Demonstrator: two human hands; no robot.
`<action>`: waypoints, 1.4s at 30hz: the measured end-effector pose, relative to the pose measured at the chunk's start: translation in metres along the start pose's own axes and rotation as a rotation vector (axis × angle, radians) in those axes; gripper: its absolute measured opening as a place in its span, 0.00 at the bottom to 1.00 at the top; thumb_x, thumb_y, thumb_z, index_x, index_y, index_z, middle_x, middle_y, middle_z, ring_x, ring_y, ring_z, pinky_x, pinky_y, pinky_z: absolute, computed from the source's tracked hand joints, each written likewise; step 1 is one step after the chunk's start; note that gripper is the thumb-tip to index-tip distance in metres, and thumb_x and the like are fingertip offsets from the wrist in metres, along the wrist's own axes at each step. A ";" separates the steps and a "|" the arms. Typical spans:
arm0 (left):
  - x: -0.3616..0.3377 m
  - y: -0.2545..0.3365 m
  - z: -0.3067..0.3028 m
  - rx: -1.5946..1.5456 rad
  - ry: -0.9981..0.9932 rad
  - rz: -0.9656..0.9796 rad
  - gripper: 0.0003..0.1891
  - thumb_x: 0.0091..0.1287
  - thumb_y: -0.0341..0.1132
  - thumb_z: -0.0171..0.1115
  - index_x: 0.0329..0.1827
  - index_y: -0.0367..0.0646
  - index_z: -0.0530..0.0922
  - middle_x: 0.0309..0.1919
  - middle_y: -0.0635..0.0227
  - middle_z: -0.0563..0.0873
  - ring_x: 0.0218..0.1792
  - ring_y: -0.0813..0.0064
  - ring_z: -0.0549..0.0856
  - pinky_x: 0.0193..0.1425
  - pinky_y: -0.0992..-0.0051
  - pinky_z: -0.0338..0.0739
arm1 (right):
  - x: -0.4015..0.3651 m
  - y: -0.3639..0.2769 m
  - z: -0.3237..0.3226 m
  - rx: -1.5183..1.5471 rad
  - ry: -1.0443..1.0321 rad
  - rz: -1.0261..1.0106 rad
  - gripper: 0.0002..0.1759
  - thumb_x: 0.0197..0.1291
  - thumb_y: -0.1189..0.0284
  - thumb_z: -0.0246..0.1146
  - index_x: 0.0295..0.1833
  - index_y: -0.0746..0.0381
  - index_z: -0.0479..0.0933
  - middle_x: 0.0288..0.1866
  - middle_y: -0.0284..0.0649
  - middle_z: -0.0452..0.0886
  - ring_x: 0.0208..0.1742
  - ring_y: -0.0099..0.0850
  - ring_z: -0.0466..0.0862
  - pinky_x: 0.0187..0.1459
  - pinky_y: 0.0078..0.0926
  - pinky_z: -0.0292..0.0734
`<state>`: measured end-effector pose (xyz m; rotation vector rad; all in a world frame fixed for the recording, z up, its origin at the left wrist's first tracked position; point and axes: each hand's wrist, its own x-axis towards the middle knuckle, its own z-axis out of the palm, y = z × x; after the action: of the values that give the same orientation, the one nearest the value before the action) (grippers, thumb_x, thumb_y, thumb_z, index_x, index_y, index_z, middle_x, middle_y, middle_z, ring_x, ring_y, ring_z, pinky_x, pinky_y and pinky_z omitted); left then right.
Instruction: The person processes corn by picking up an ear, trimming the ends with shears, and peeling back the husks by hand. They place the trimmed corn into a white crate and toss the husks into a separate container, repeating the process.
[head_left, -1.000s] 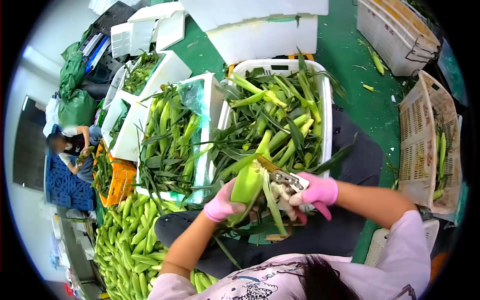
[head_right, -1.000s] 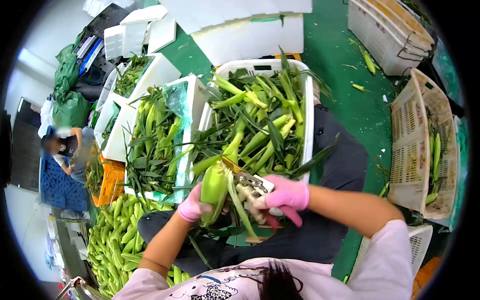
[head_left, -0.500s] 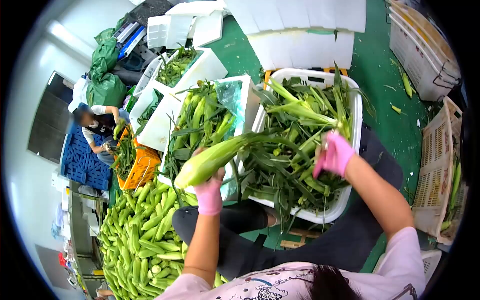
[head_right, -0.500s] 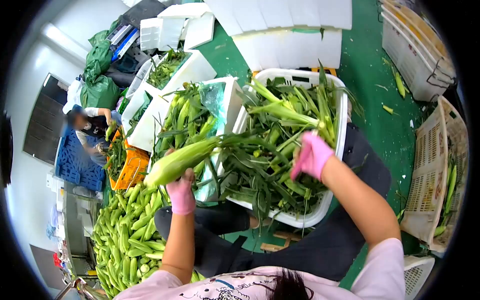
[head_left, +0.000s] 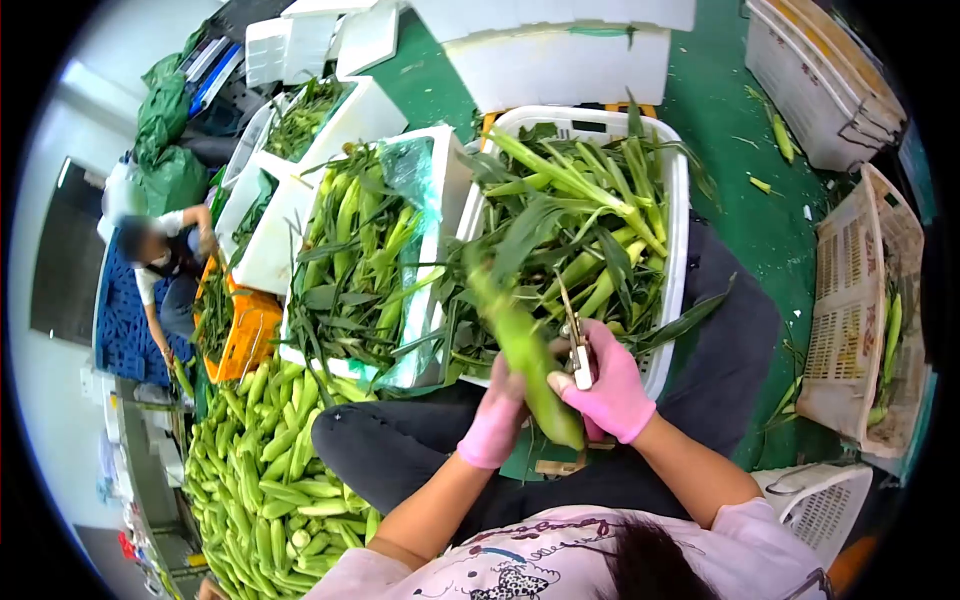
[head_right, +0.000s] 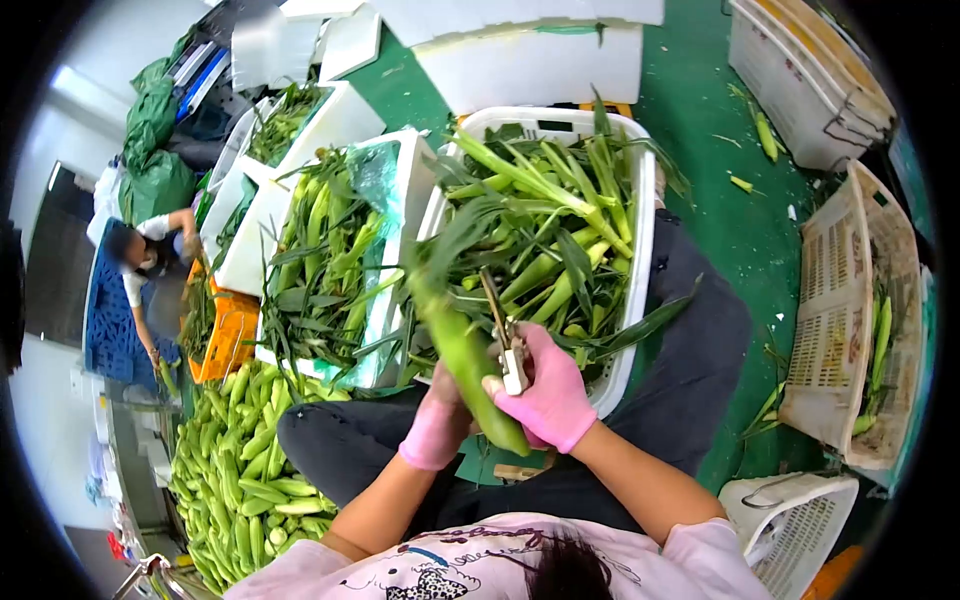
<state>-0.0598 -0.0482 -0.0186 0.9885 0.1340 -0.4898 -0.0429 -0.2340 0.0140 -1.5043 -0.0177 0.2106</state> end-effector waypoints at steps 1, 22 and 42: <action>-0.003 0.001 0.009 0.084 0.065 0.043 0.39 0.72 0.57 0.62 0.76 0.42 0.60 0.69 0.59 0.73 0.67 0.66 0.75 0.72 0.64 0.70 | 0.001 0.007 0.002 0.052 -0.068 0.033 0.31 0.55 0.72 0.75 0.63 0.67 0.70 0.47 0.37 0.83 0.43 0.23 0.81 0.50 0.24 0.79; -0.030 0.051 -0.030 -0.240 -0.334 -0.192 0.35 0.73 0.67 0.51 0.68 0.46 0.70 0.39 0.62 0.81 0.30 0.64 0.82 0.36 0.69 0.77 | 0.035 -0.037 -0.031 -0.194 -0.859 0.449 0.49 0.54 0.60 0.74 0.76 0.66 0.58 0.49 0.44 0.78 0.42 0.27 0.81 0.33 0.24 0.82; -0.030 0.059 -0.033 0.445 -0.160 -0.073 0.37 0.55 0.31 0.77 0.69 0.37 0.70 0.54 0.63 0.82 0.56 0.68 0.82 0.64 0.70 0.75 | -0.016 0.020 -0.049 0.448 -0.211 0.535 0.31 0.54 0.75 0.68 0.65 0.65 0.69 0.53 0.46 0.82 0.44 0.37 0.84 0.36 0.39 0.86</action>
<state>-0.0558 0.0158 0.0188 1.3766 -0.0882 -0.6810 -0.0545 -0.2842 -0.0068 -1.0085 0.2513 0.7528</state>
